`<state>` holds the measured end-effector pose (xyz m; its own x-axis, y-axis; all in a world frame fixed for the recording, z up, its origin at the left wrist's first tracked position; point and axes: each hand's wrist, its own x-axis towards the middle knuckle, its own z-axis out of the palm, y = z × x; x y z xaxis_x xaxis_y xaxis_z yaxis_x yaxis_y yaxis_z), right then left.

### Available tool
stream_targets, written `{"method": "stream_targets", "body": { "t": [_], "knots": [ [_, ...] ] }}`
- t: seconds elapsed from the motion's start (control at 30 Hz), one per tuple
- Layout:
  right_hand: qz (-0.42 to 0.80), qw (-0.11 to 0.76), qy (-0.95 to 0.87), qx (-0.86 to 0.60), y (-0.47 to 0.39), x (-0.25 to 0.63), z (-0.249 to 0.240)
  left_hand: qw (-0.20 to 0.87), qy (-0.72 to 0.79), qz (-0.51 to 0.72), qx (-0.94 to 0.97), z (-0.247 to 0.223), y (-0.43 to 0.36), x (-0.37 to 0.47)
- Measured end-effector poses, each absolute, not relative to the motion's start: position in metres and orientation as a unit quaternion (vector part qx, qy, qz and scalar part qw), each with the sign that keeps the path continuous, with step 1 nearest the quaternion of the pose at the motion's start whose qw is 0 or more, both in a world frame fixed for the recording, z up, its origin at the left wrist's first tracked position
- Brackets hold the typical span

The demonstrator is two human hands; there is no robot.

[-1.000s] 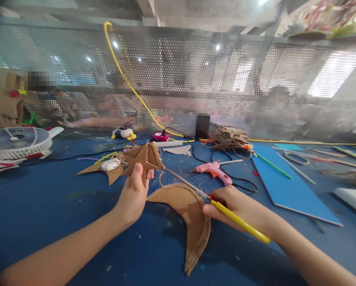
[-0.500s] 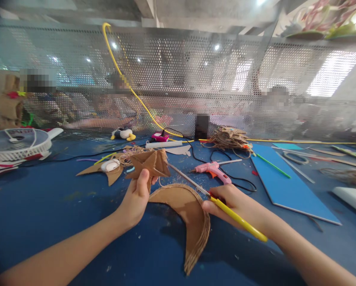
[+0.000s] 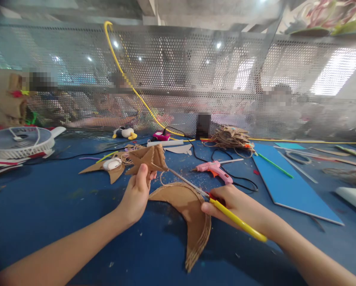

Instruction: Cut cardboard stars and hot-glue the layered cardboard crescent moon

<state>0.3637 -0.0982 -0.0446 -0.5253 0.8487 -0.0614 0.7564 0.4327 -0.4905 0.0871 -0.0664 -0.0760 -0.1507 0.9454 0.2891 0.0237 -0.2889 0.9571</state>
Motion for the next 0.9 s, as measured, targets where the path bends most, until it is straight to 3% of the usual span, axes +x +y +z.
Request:
{"method": "stream_targets", "body": {
  "t": [0.9],
  "knots": [
    [0.272,0.102,-0.83,-0.476,-0.097,0.367,-0.049,0.384,0.46,0.607,0.523,-0.06,-0.075,0.091]
  ]
}}
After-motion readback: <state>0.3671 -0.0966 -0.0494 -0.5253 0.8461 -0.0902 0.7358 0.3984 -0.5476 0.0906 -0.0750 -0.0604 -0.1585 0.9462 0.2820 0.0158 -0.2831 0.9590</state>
